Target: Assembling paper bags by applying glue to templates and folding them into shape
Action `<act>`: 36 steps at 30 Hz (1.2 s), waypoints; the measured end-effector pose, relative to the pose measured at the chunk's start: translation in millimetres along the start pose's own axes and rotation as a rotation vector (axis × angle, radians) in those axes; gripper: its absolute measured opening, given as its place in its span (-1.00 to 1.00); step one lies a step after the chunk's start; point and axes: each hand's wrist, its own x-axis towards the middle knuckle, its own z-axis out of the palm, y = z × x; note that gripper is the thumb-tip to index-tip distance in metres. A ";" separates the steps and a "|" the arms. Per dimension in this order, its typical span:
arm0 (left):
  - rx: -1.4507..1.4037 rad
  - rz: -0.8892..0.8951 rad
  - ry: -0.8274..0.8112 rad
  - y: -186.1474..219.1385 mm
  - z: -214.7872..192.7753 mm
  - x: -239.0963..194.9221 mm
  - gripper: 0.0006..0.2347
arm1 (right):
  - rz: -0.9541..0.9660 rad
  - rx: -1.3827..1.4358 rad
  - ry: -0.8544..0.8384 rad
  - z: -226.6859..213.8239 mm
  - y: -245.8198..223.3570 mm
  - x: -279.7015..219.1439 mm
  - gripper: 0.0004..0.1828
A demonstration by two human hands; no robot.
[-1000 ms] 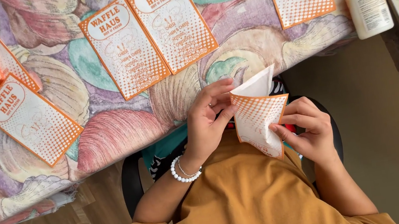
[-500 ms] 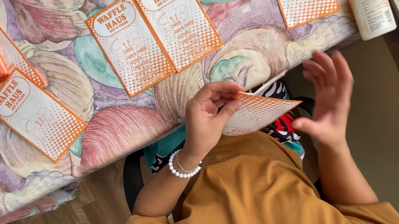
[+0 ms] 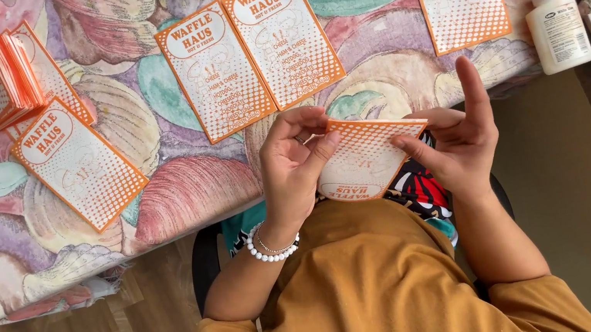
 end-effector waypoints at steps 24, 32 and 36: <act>0.235 -0.033 -0.034 17.8 2.0 -0.1 -0.89 | -0.020 -0.119 0.104 14.2 -41.9 15.0 0.08; 0.244 -0.008 0.007 37.7 -3.2 7.6 -0.94 | 0.038 -0.250 0.202 7.7 -56.8 28.9 -0.02; 0.440 0.133 -0.176 61.1 7.1 18.9 -0.73 | 0.017 -0.251 0.148 14.6 -60.7 33.3 -0.01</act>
